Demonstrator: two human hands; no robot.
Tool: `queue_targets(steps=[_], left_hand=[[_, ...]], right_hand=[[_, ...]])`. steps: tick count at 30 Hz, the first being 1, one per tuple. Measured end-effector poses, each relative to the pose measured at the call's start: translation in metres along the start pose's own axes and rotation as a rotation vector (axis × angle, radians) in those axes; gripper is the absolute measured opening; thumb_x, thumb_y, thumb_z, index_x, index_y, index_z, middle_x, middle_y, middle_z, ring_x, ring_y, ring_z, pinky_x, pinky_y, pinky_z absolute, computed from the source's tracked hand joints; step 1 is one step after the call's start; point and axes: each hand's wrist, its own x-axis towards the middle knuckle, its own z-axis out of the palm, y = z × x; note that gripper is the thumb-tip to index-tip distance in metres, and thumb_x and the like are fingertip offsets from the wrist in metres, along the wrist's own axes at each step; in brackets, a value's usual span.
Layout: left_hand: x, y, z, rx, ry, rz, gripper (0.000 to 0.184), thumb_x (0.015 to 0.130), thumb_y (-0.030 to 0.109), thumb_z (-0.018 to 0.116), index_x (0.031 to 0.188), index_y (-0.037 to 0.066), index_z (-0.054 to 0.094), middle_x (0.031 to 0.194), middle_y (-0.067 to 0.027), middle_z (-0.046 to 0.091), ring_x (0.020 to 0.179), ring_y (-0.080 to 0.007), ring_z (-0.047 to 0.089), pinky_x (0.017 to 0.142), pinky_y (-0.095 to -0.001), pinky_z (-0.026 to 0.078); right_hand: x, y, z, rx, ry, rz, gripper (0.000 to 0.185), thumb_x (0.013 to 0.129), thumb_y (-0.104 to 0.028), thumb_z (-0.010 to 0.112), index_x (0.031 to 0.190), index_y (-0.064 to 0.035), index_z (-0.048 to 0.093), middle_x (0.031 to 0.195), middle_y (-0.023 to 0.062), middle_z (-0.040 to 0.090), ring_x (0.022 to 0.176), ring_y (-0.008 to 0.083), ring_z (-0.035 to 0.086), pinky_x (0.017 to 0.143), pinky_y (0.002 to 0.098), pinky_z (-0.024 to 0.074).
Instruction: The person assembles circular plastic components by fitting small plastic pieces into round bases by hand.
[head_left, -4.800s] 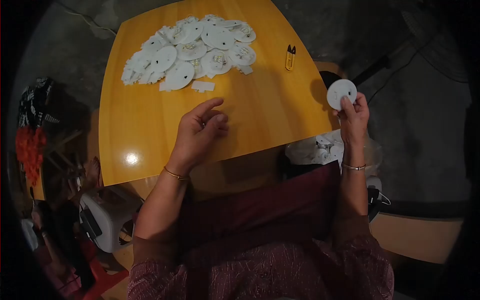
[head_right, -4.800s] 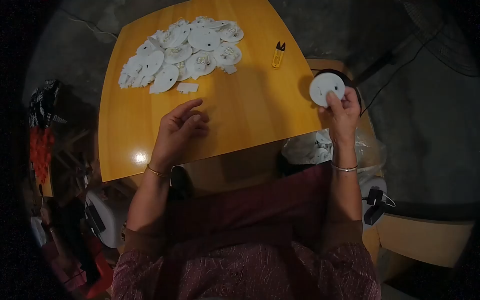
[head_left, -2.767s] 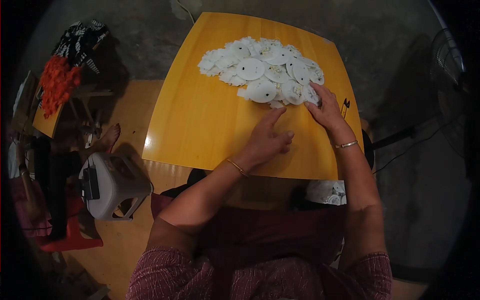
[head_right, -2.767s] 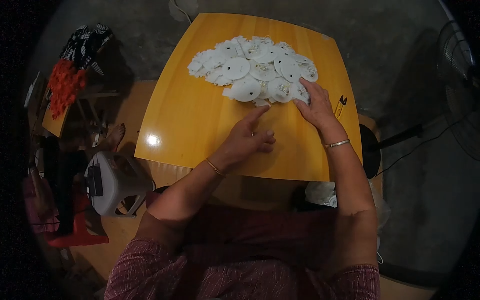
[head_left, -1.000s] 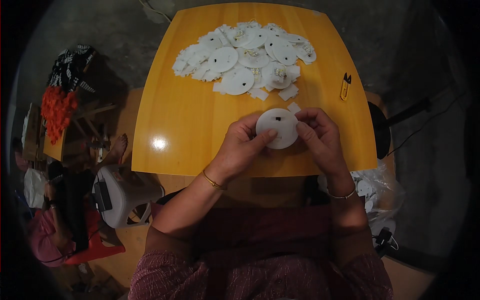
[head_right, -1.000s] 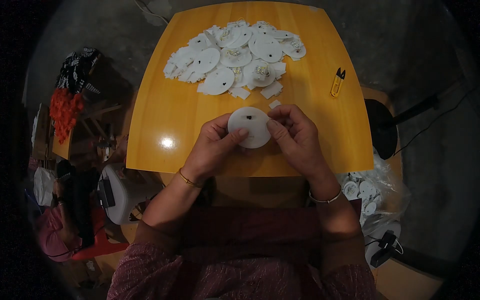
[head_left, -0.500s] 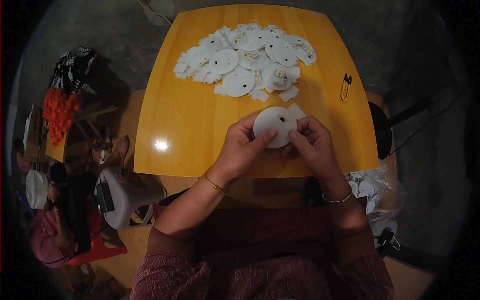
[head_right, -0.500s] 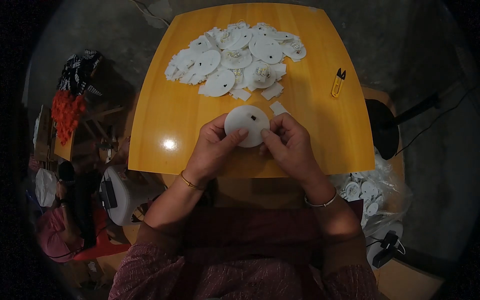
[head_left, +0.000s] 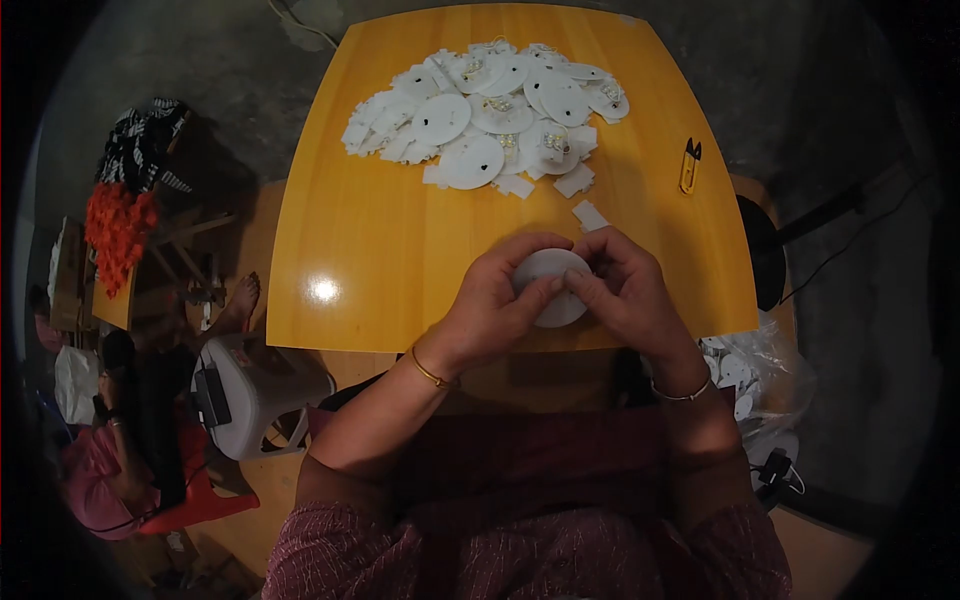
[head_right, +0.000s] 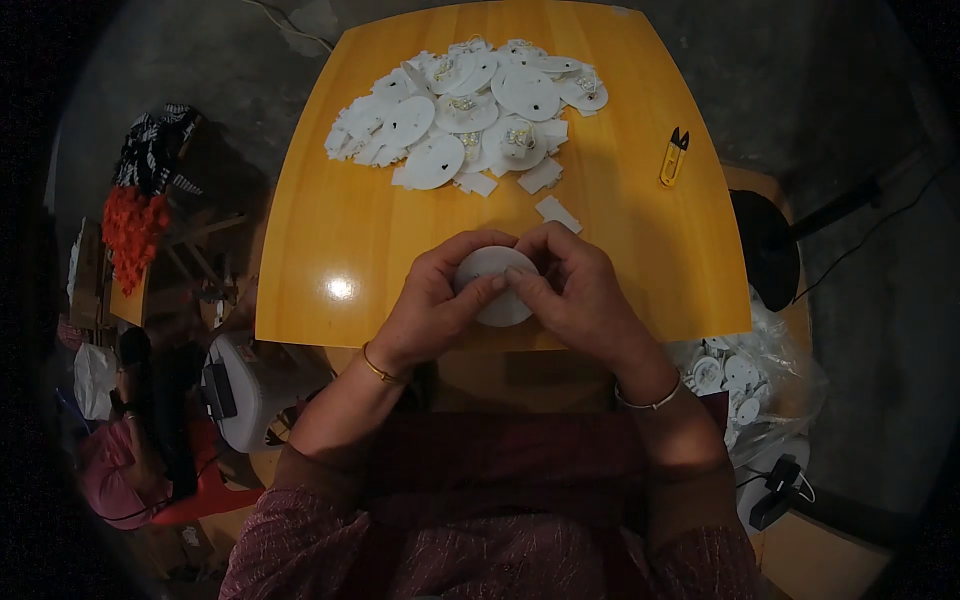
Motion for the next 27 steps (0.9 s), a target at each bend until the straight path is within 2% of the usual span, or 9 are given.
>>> queue_targets(steps=[3, 5, 11, 16, 23, 27], left_hand=[[0.0, 0.0, 0.0, 0.009, 0.021, -0.033, 0.027, 0.083, 0.002, 0.055, 0.11, 0.001, 0.051, 0.098, -0.0039, 0.057, 0.091, -0.0103, 0.052, 0.082, -0.0251, 0.043], [0.0, -0.001, 0.0, -0.178, 0.021, -0.028, 0.027, 0.084, 0.004, 0.054, 0.11, 0.001, 0.051, 0.099, -0.0042, 0.056, 0.092, -0.0106, 0.052, 0.082, -0.0248, 0.043], [-0.002, 0.01, 0.004, -0.247, 0.057, 0.028, 0.026, 0.086, 0.006, 0.052, 0.111, 0.001, 0.05, 0.1, -0.0038, 0.056, 0.092, -0.0104, 0.052, 0.082, -0.0244, 0.042], [-0.004, 0.009, 0.001, -0.163, 0.062, 0.075, 0.025, 0.086, 0.005, 0.051, 0.11, 0.001, 0.05, 0.099, -0.0034, 0.056, 0.091, -0.0098, 0.052, 0.081, -0.0243, 0.042], [-0.006, 0.01, 0.007, -0.097, 0.108, 0.117, 0.019, 0.086, 0.004, 0.05, 0.104, 0.001, 0.052, 0.096, -0.0033, 0.056, 0.088, -0.0092, 0.051, 0.079, -0.0234, 0.042], [-0.006, 0.008, 0.008, -0.07, 0.097, 0.133, 0.018, 0.086, 0.004, 0.05, 0.104, 0.001, 0.052, 0.096, -0.0034, 0.056, 0.088, -0.0091, 0.051, 0.078, -0.0231, 0.042]], right_hand=[[-0.001, 0.001, 0.001, 0.023, -0.011, -0.005, 0.008, 0.083, -0.005, 0.055, 0.087, -0.0014, 0.049, 0.077, 0.0001, 0.051, 0.071, 0.0052, 0.049, 0.061, 0.0198, 0.0422], [-0.001, -0.002, 0.002, 0.051, -0.002, -0.029, 0.008, 0.083, -0.004, 0.055, 0.087, -0.0014, 0.049, 0.077, -0.0002, 0.051, 0.07, 0.0052, 0.048, 0.06, 0.0199, 0.0422], [-0.004, -0.005, 0.009, 0.079, 0.08, -0.064, 0.008, 0.081, -0.003, 0.056, 0.084, -0.0019, 0.049, 0.075, -0.0007, 0.05, 0.067, 0.0038, 0.047, 0.057, 0.0189, 0.0407], [-0.003, -0.009, 0.01, 0.013, 0.09, -0.073, 0.009, 0.08, -0.003, 0.057, 0.082, -0.0027, 0.048, 0.071, -0.0016, 0.05, 0.061, 0.0032, 0.046, 0.052, 0.0178, 0.0382], [-0.005, -0.006, 0.01, 0.014, 0.091, -0.058, 0.009, 0.08, -0.003, 0.057, 0.08, -0.0031, 0.048, 0.07, -0.0022, 0.049, 0.06, 0.0022, 0.044, 0.05, 0.0175, 0.037], [-0.005, -0.008, 0.009, -0.093, 0.086, -0.05, 0.009, 0.079, -0.003, 0.057, 0.079, -0.0028, 0.048, 0.068, -0.0021, 0.048, 0.057, 0.0021, 0.043, 0.048, 0.0178, 0.0364]])
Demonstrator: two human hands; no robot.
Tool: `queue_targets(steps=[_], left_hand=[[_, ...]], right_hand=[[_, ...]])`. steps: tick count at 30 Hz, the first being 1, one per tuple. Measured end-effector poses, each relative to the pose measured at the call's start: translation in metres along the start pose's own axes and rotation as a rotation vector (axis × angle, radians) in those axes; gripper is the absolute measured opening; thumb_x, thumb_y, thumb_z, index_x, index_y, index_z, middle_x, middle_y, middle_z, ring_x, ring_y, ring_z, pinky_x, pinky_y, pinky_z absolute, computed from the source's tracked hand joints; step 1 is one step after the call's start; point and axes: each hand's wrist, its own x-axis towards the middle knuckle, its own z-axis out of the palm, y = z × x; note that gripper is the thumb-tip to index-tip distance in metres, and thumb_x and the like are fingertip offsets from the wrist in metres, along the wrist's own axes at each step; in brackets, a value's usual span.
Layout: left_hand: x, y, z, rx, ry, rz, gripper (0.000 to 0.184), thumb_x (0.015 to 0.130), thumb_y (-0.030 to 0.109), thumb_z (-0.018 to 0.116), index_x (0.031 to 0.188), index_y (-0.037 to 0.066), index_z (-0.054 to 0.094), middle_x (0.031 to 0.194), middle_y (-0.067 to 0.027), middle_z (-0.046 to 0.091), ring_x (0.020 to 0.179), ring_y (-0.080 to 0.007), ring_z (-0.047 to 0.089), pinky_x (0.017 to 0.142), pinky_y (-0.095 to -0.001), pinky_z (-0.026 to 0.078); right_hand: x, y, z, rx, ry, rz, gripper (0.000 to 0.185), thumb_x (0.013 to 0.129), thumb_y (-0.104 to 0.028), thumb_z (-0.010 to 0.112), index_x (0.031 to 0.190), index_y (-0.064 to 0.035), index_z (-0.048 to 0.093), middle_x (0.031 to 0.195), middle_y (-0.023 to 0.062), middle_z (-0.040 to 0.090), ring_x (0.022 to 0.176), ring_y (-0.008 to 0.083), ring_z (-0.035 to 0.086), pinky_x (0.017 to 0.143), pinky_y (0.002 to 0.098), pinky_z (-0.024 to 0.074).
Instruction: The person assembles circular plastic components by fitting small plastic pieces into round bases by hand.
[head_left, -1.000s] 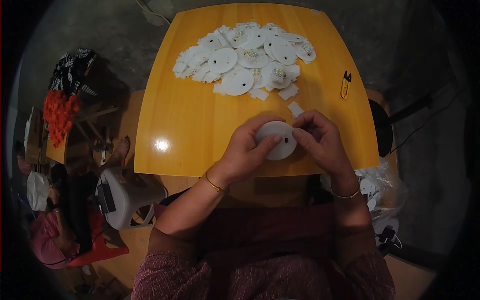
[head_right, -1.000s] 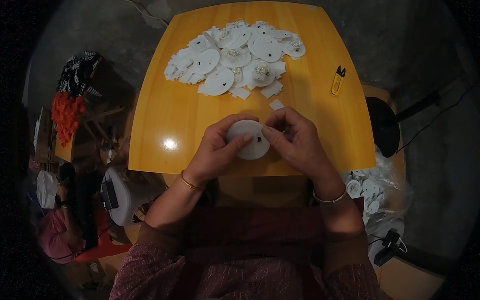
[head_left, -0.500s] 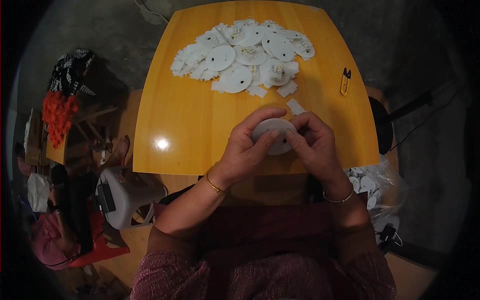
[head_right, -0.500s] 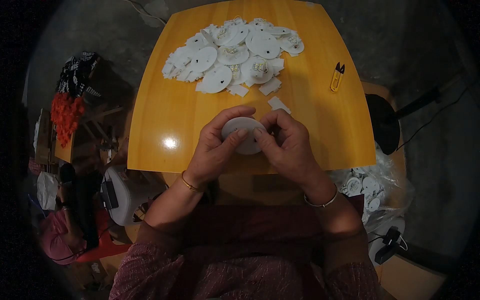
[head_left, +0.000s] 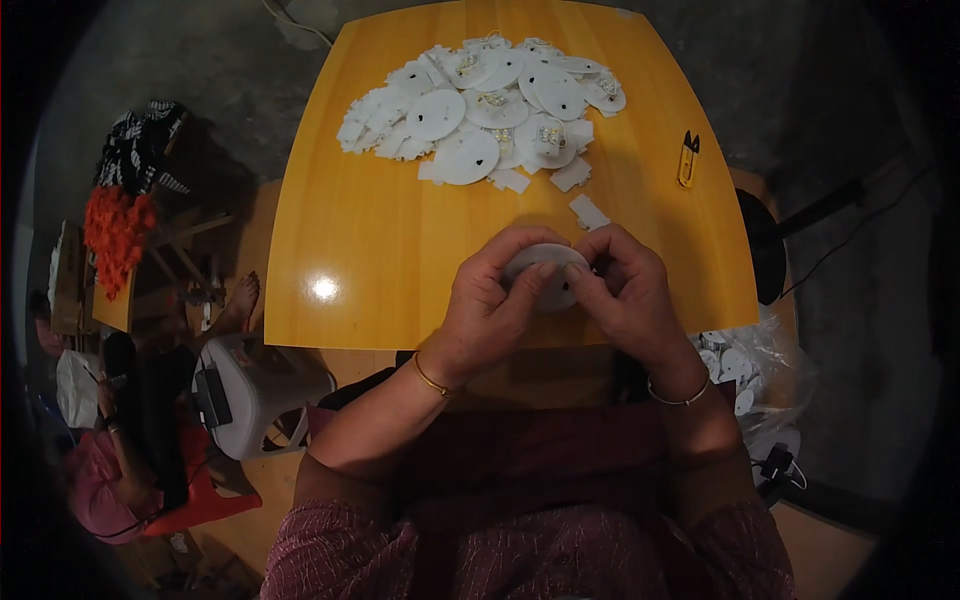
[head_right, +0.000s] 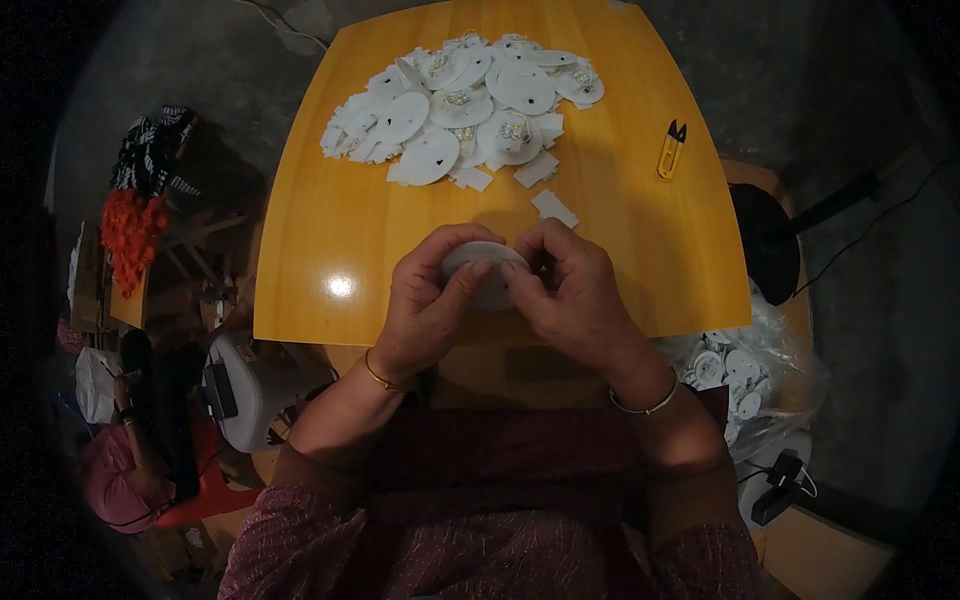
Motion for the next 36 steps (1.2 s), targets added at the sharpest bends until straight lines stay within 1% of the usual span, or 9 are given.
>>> queue_targets(steps=[10, 17, 20, 22, 26, 28, 30, 32, 36], left_hand=[[-0.002, -0.002, 0.004, 0.039, 0.076, 0.003, 0.017, 0.084, 0.003, 0.053, 0.101, 0.0, 0.054, 0.091, -0.0043, 0.059, 0.084, -0.0097, 0.053, 0.075, -0.0231, 0.043], [-0.003, -0.011, 0.005, 0.068, 0.126, -0.024, 0.02, 0.082, 0.001, 0.054, 0.102, 0.001, 0.054, 0.092, -0.0043, 0.059, 0.084, -0.01, 0.054, 0.077, -0.0237, 0.044], [0.0, -0.011, 0.002, 0.048, 0.105, -0.011, 0.022, 0.081, 0.001, 0.055, 0.103, 0.001, 0.053, 0.093, -0.0041, 0.058, 0.085, -0.0099, 0.053, 0.077, -0.0237, 0.044], [0.002, -0.003, 0.002, 0.022, 0.143, -0.002, 0.022, 0.08, 0.0, 0.056, 0.103, 0.002, 0.054, 0.093, -0.0047, 0.058, 0.086, -0.0105, 0.053, 0.076, -0.0241, 0.044], [0.003, -0.005, 0.002, -0.115, 0.201, -0.041, 0.026, 0.078, 0.0, 0.059, 0.103, 0.003, 0.053, 0.091, -0.0044, 0.057, 0.085, -0.0105, 0.053, 0.076, -0.0247, 0.045], [0.003, -0.003, 0.001, -0.146, 0.181, -0.069, 0.025, 0.079, 0.001, 0.059, 0.103, 0.003, 0.053, 0.091, -0.0038, 0.057, 0.085, -0.0101, 0.053, 0.076, -0.0246, 0.045], [0.003, -0.003, -0.002, -0.18, 0.163, -0.104, 0.024, 0.079, 0.001, 0.06, 0.102, 0.003, 0.053, 0.091, -0.0032, 0.057, 0.085, -0.0098, 0.053, 0.076, -0.0245, 0.045], [0.003, -0.005, -0.004, -0.174, 0.048, -0.172, 0.023, 0.079, 0.001, 0.059, 0.101, 0.003, 0.053, 0.09, -0.002, 0.056, 0.084, -0.0089, 0.053, 0.075, -0.0237, 0.045], [0.003, -0.007, -0.002, -0.125, 0.002, -0.168, 0.021, 0.079, 0.001, 0.059, 0.099, 0.003, 0.054, 0.089, -0.0013, 0.056, 0.083, -0.0084, 0.052, 0.075, -0.0236, 0.045]], right_hand=[[-0.001, -0.006, 0.001, -0.161, 0.006, -0.035, 0.011, 0.074, -0.004, 0.057, 0.075, -0.0021, 0.047, 0.064, 0.0021, 0.048, 0.054, 0.0064, 0.044, 0.046, 0.022, 0.0371], [-0.002, 0.0, 0.006, -0.215, 0.039, 0.001, 0.01, 0.072, -0.003, 0.056, 0.074, -0.0022, 0.046, 0.061, 0.0022, 0.048, 0.052, 0.0068, 0.043, 0.045, 0.0228, 0.0368], [-0.002, 0.005, 0.009, -0.198, 0.07, -0.015, 0.011, 0.074, -0.003, 0.057, 0.074, -0.0027, 0.046, 0.059, 0.0015, 0.048, 0.052, 0.0053, 0.043, 0.045, 0.0213, 0.0365], [-0.003, 0.007, 0.013, -0.001, 0.136, -0.025, 0.011, 0.079, -0.003, 0.057, 0.076, -0.0032, 0.047, 0.063, -0.0002, 0.049, 0.054, 0.0035, 0.044, 0.048, 0.0187, 0.037], [-0.005, 0.006, 0.017, 0.142, 0.193, -0.039, 0.01, 0.082, -0.005, 0.056, 0.08, -0.0034, 0.046, 0.069, -0.0018, 0.049, 0.059, 0.0025, 0.045, 0.051, 0.0171, 0.038], [-0.003, 0.011, 0.012, 0.132, 0.107, -0.012, 0.011, 0.082, -0.005, 0.057, 0.084, -0.0028, 0.046, 0.073, -0.0016, 0.049, 0.063, 0.003, 0.047, 0.054, 0.0172, 0.039], [0.001, 0.009, 0.009, 0.127, 0.108, -0.028, 0.011, 0.082, -0.004, 0.056, 0.085, -0.0026, 0.046, 0.074, -0.0014, 0.049, 0.064, 0.0031, 0.047, 0.054, 0.0173, 0.0393], [0.004, 0.005, 0.006, 0.123, 0.11, -0.041, 0.011, 0.082, -0.004, 0.056, 0.086, -0.0023, 0.046, 0.074, -0.0012, 0.049, 0.065, 0.0032, 0.047, 0.054, 0.0174, 0.0397], [0.002, 0.001, 0.001, 0.027, 0.071, -0.036, 0.013, 0.08, -0.002, 0.056, 0.088, -0.0023, 0.046, 0.074, -0.0007, 0.048, 0.065, 0.0034, 0.046, 0.054, 0.0176, 0.0401]])
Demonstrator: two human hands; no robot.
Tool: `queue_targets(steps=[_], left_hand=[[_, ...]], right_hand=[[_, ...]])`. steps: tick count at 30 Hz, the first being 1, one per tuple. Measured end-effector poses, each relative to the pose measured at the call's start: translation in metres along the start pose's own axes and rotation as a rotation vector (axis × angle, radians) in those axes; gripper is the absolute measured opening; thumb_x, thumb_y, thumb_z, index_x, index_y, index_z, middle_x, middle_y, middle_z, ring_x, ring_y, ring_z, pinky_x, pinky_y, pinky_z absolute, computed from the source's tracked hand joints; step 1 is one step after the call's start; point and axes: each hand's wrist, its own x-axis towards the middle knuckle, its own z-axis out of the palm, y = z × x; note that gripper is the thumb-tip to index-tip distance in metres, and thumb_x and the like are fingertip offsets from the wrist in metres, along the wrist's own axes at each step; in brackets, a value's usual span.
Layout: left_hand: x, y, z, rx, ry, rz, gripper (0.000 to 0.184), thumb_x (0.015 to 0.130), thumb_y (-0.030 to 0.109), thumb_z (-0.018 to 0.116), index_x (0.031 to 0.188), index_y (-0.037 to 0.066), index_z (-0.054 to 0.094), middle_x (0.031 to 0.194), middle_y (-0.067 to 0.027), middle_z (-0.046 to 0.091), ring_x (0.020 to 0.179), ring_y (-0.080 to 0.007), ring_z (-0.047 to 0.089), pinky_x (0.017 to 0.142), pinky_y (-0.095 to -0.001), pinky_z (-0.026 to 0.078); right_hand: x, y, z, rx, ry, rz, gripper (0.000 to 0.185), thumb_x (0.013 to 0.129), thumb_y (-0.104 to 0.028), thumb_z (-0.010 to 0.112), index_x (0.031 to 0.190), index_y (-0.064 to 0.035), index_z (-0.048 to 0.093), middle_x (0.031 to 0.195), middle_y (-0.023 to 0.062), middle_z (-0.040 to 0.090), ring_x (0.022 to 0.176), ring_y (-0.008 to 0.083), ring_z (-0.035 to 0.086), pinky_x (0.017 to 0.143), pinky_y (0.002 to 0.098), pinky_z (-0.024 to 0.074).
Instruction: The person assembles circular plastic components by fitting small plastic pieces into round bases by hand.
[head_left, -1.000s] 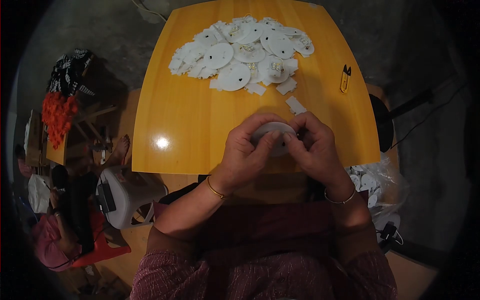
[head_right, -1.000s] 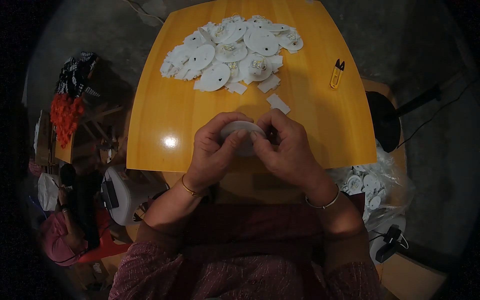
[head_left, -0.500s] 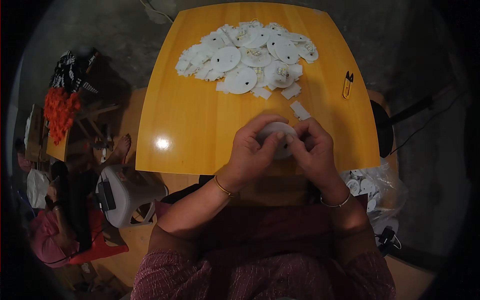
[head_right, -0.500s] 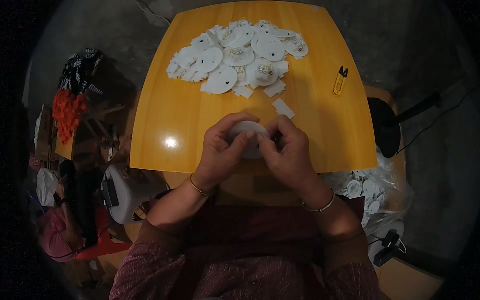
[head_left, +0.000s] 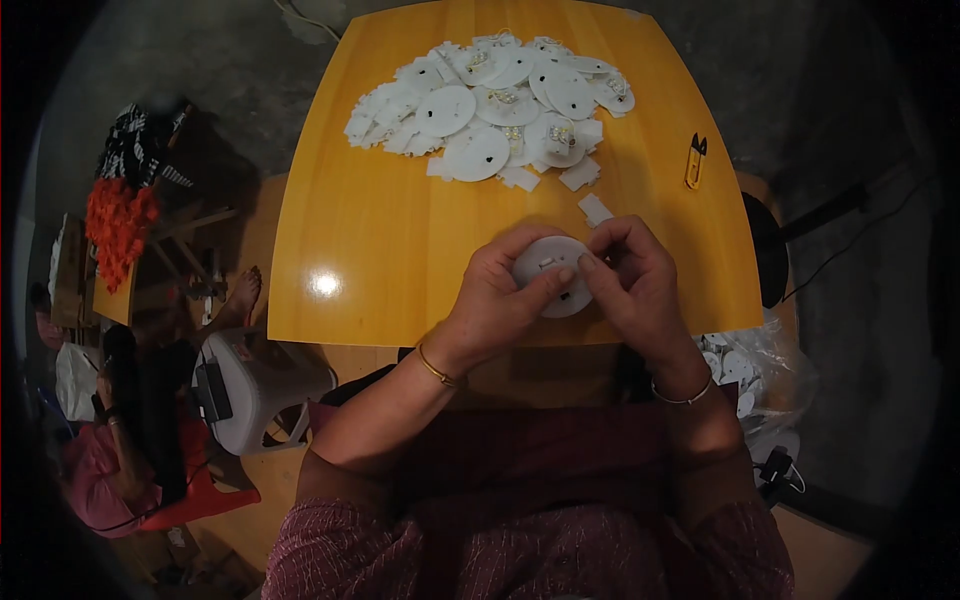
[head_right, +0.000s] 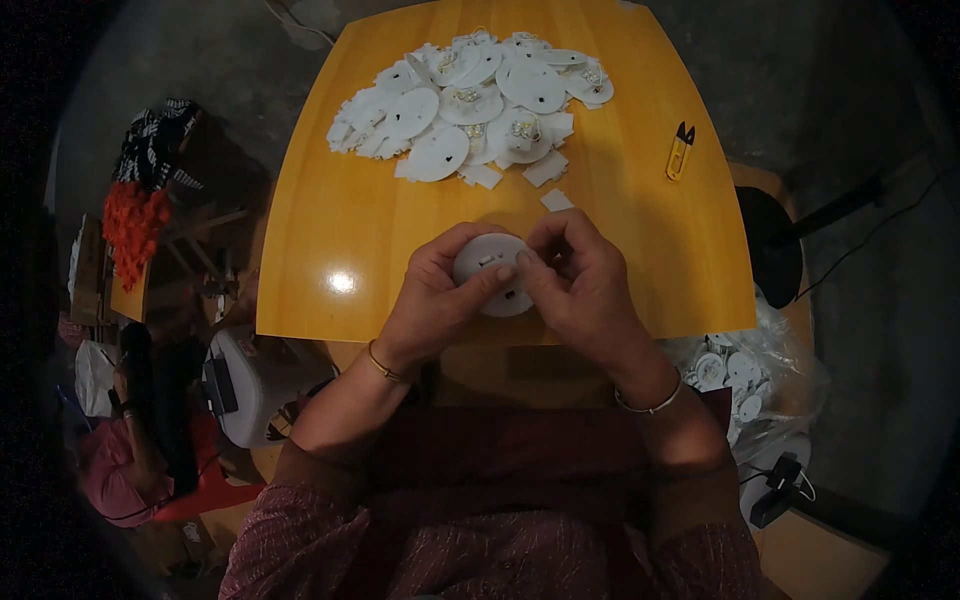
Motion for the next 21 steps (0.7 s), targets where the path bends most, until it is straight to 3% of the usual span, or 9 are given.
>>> queue_targets(steps=[14, 21], left_hand=[[-0.0006, 0.0015, -0.0058, -0.064, -0.026, -0.051, 0.02, 0.08, 0.003, 0.059, 0.099, 0.002, 0.057, 0.091, -0.0028, 0.059, 0.083, -0.009, 0.054, 0.075, -0.0234, 0.046], [-0.0009, 0.0059, -0.0065, -0.082, -0.003, -0.055, 0.02, 0.081, 0.004, 0.058, 0.101, 0.001, 0.056, 0.091, -0.0029, 0.058, 0.084, -0.0093, 0.054, 0.076, -0.0235, 0.045]], right_hand=[[0.0002, -0.0011, -0.0045, -0.034, -0.073, 0.015, 0.012, 0.08, -0.001, 0.056, 0.087, -0.0024, 0.046, 0.075, -0.0006, 0.048, 0.066, 0.0037, 0.046, 0.056, 0.0179, 0.0404], [0.0018, 0.0005, -0.0045, 0.146, -0.083, 0.09, 0.01, 0.081, -0.001, 0.055, 0.086, -0.0024, 0.047, 0.078, 0.0001, 0.05, 0.069, 0.0041, 0.048, 0.058, 0.0182, 0.0412]])
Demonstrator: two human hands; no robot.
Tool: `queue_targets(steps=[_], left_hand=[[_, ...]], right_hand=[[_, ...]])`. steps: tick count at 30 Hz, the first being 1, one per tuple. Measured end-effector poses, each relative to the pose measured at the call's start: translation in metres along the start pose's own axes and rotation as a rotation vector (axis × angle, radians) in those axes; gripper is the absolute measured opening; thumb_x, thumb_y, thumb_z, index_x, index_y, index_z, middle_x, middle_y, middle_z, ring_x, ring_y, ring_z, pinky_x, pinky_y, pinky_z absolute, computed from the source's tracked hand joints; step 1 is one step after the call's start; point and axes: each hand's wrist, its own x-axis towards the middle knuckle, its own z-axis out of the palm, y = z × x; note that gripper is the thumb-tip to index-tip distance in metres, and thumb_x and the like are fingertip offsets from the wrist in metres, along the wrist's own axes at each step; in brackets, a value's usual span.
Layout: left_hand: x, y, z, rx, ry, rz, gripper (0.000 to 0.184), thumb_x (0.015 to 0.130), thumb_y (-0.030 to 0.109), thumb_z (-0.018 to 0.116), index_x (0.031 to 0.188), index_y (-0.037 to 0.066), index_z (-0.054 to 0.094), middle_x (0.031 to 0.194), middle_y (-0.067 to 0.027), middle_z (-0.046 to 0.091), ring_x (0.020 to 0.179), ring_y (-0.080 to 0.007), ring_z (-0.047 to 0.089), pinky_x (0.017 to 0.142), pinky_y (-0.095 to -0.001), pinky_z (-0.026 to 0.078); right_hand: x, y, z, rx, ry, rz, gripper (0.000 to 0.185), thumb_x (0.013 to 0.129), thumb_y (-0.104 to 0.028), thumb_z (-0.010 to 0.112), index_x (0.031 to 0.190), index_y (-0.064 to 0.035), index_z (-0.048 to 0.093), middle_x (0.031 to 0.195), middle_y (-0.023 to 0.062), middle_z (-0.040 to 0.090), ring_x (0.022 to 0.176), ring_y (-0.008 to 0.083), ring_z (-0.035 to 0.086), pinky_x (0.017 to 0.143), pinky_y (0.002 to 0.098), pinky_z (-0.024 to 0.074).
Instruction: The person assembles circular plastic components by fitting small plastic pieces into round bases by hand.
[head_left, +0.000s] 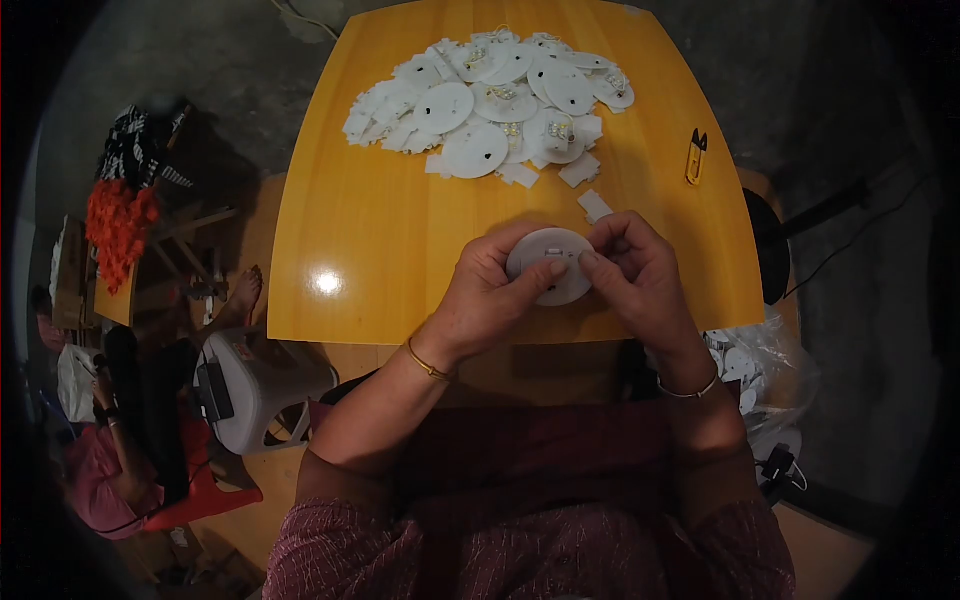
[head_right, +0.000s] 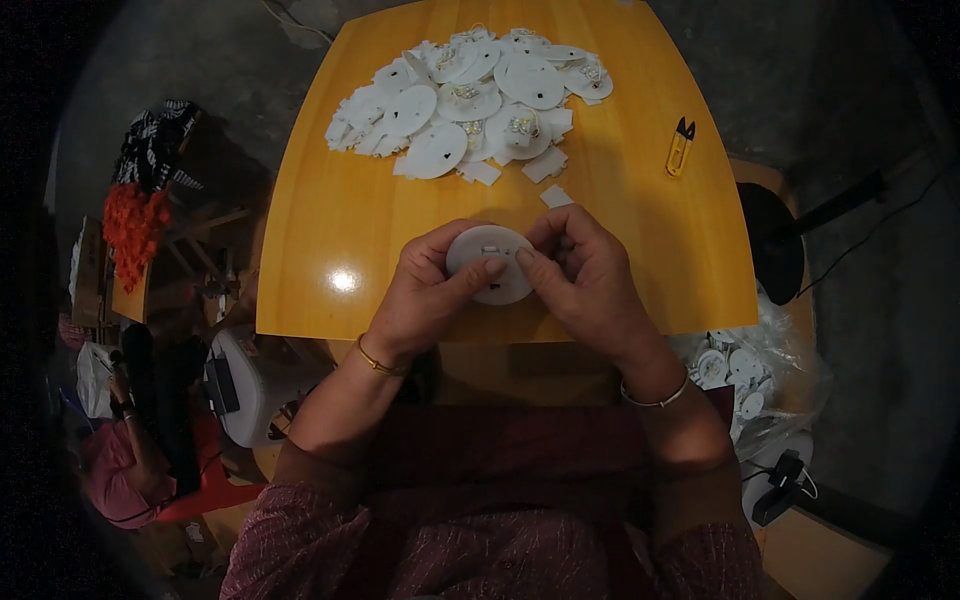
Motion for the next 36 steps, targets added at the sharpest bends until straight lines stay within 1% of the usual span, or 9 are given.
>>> queue_targets(steps=[2, 7, 11, 14, 19, 22, 29, 32, 36], left_hand=[[0.001, -0.001, -0.002, 0.034, -0.051, 0.02, 0.019, 0.082, 0.005, 0.057, 0.101, 0.0, 0.055, 0.09, -0.0025, 0.057, 0.084, -0.0092, 0.053, 0.075, -0.0234, 0.044], [0.001, -0.002, -0.001, 0.054, -0.045, 0.042, 0.016, 0.083, 0.005, 0.056, 0.098, 0.001, 0.055, 0.09, -0.0026, 0.057, 0.084, -0.0094, 0.052, 0.075, -0.0233, 0.044], [-0.002, 0.0, 0.004, 0.126, 0.006, 0.085, 0.015, 0.082, 0.003, 0.056, 0.097, 0.001, 0.056, 0.089, -0.0038, 0.057, 0.083, -0.0099, 0.052, 0.075, -0.0238, 0.044], [-0.003, -0.002, 0.004, 0.213, 0.014, 0.098, 0.019, 0.082, 0.003, 0.057, 0.101, -0.001, 0.054, 0.091, -0.003, 0.058, 0.083, -0.0083, 0.053, 0.074, -0.0223, 0.044], [-0.005, -0.002, 0.008, 0.269, 0.065, 0.119, 0.019, 0.081, 0.003, 0.057, 0.1, -0.001, 0.054, 0.09, -0.004, 0.059, 0.083, -0.0087, 0.053, 0.074, -0.0226, 0.045], [-0.005, -0.004, 0.009, 0.308, 0.085, 0.133, 0.02, 0.08, 0.002, 0.057, 0.1, -0.001, 0.055, 0.09, -0.0046, 0.059, 0.084, -0.0092, 0.054, 0.075, -0.0231, 0.045], [-0.002, -0.011, 0.004, 0.295, 0.064, 0.168, 0.02, 0.08, 0.001, 0.057, 0.1, -0.001, 0.055, 0.092, -0.0047, 0.059, 0.086, -0.0105, 0.054, 0.077, -0.0242, 0.044], [0.0, -0.011, -0.002, 0.263, 0.03, 0.162, 0.023, 0.08, 0.002, 0.058, 0.103, 0.0, 0.054, 0.095, -0.0042, 0.058, 0.088, -0.0106, 0.053, 0.079, -0.0243, 0.044], [0.001, -0.002, -0.004, 0.12, 0.018, 0.127, 0.026, 0.081, 0.004, 0.058, 0.106, 0.001, 0.052, 0.097, -0.0037, 0.057, 0.09, -0.0105, 0.053, 0.08, -0.0245, 0.044]], right_hand=[[-0.001, 0.0, 0.0, 0.007, -0.009, 0.026, 0.01, 0.081, -0.001, 0.055, 0.086, -0.0023, 0.047, 0.077, 0.0001, 0.051, 0.068, 0.0041, 0.047, 0.057, 0.0183, 0.0412], [-0.002, -0.001, -0.002, -0.237, -0.038, -0.029, 0.011, 0.079, -0.003, 0.057, 0.083, -0.0014, 0.048, 0.071, 0.0005, 0.051, 0.059, 0.0038, 0.047, 0.049, 0.0191, 0.0408], [-0.003, -0.004, -0.001, -0.25, -0.036, -0.05, 0.01, 0.078, -0.003, 0.057, 0.082, -0.0011, 0.047, 0.069, 0.0013, 0.051, 0.058, 0.0036, 0.047, 0.049, 0.0193, 0.0406], [-0.004, -0.012, 0.0, -0.252, -0.046, 0.04, 0.01, 0.077, -0.002, 0.056, 0.081, -0.0007, 0.047, 0.068, 0.0024, 0.051, 0.058, 0.005, 0.048, 0.049, 0.0208, 0.0416], [-0.004, -0.01, 0.0, -0.417, -0.037, -0.039, 0.012, 0.073, -0.002, 0.057, 0.079, 0.0005, 0.047, 0.066, 0.0062, 0.051, 0.057, 0.0102, 0.05, 0.051, 0.025, 0.044], [-0.004, -0.004, 0.002, -0.347, -0.011, -0.039, 0.012, 0.073, -0.002, 0.057, 0.078, 0.0005, 0.046, 0.065, 0.0069, 0.051, 0.056, 0.0107, 0.05, 0.05, 0.0255, 0.0436], [-0.006, 0.001, 0.004, -0.399, 0.005, -0.017, 0.012, 0.073, -0.002, 0.057, 0.078, 0.0002, 0.046, 0.064, 0.0064, 0.05, 0.057, 0.0097, 0.049, 0.049, 0.0247, 0.0417], [-0.006, 0.007, 0.006, -0.382, 0.055, -0.038, 0.011, 0.074, -0.002, 0.057, 0.078, -0.001, 0.047, 0.065, 0.0035, 0.049, 0.058, 0.0071, 0.047, 0.05, 0.0231, 0.0407], [-0.006, 0.004, 0.006, -0.14, 0.071, -0.026, 0.01, 0.078, -0.003, 0.057, 0.079, -0.0024, 0.047, 0.069, -0.0008, 0.05, 0.06, 0.0038, 0.046, 0.051, 0.0197, 0.039]])
